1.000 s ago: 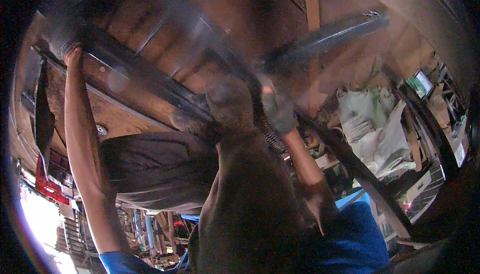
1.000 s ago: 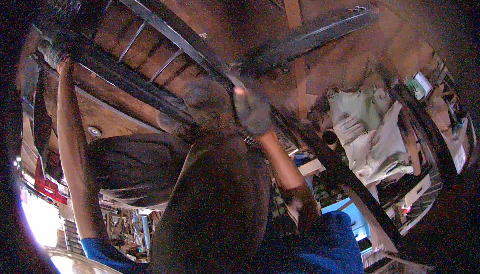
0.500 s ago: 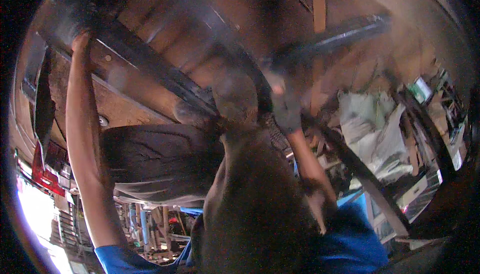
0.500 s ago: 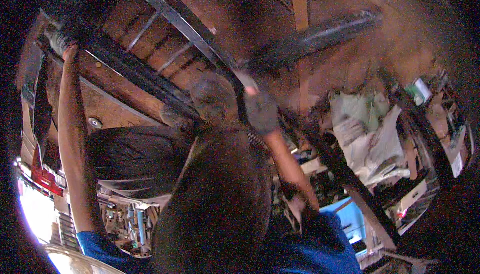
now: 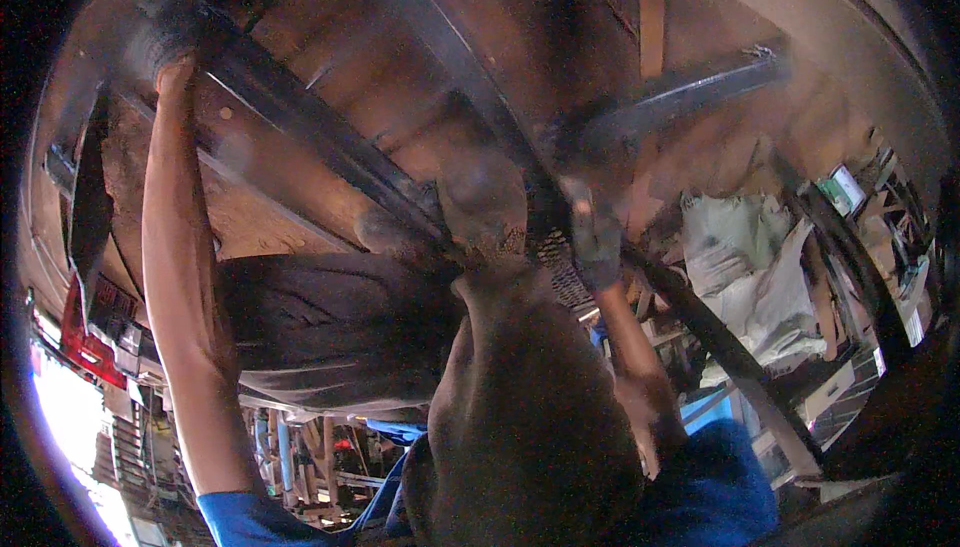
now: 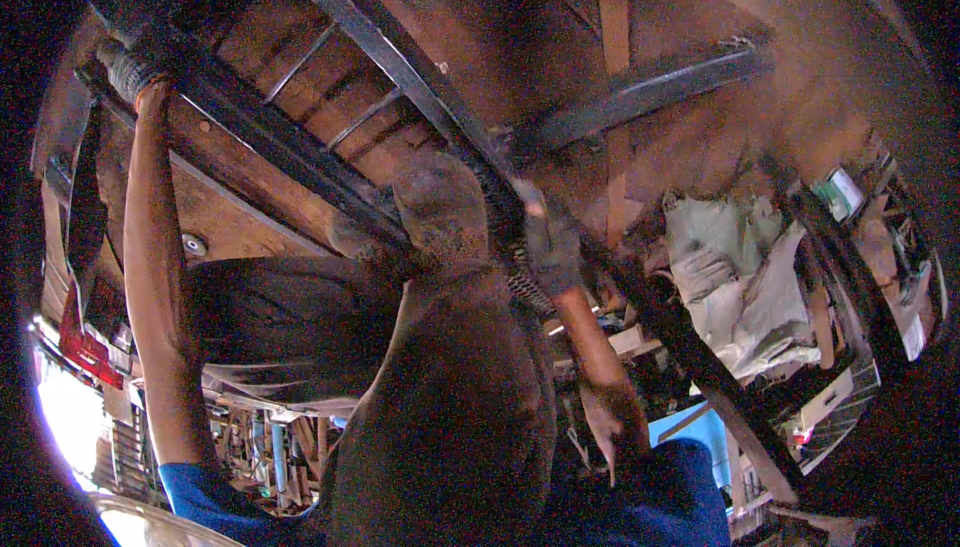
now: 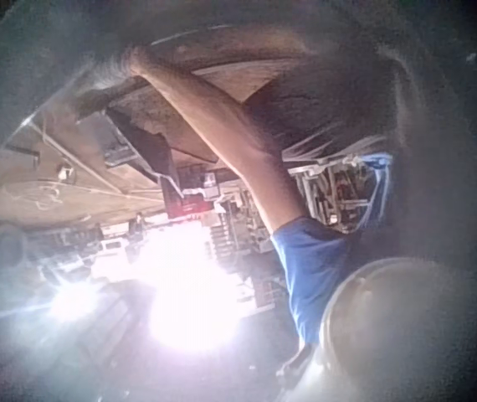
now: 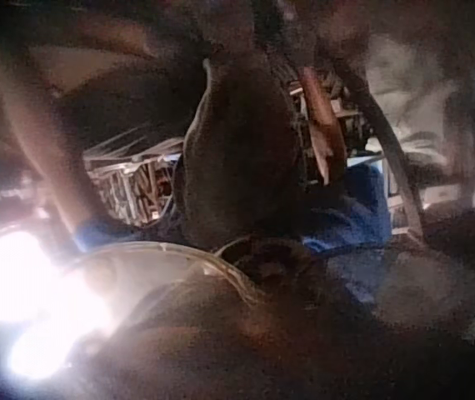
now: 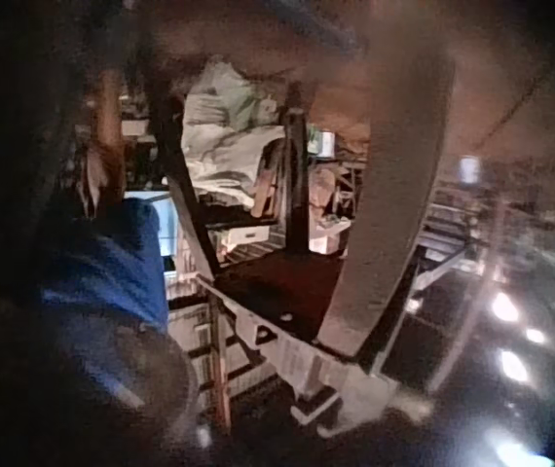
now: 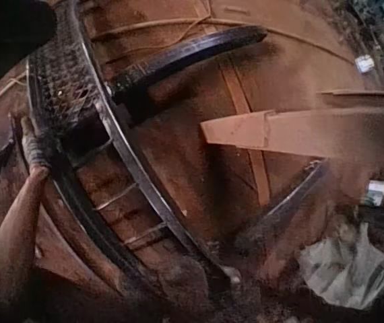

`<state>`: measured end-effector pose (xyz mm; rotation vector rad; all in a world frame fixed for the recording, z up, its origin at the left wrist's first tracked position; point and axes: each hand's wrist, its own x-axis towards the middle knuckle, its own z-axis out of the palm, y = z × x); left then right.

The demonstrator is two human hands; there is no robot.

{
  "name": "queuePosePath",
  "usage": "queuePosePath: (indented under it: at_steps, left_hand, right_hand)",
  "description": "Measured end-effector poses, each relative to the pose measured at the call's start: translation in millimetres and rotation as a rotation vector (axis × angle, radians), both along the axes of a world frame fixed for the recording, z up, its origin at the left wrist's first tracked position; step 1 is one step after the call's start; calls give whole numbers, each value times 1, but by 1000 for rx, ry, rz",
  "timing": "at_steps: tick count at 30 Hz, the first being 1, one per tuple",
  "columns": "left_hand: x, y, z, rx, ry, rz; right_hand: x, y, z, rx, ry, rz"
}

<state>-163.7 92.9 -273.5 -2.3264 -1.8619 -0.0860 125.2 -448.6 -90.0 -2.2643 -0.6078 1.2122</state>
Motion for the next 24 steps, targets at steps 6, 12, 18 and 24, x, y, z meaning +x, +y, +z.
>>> queuePosePath:
  at_steps: [6, 12, 18, 24]
  left_hand:
    - [-5, 1, -4, -2, 14, -29]
    - [-12, 20, -6, 22, 41, -71]
    - [-16, 26, 2, 37, 59, -82]
    - [1, 31, -4, 45, 44, -99]
  right_hand:
    - [-2, 16, -24, 44, -73, 45]
    - [-4, -43, 0, -358, 2, -66]
    - [1, -23, -23, -178, 12, 9]
    - [11, -21, -23, -272, 102, 54]
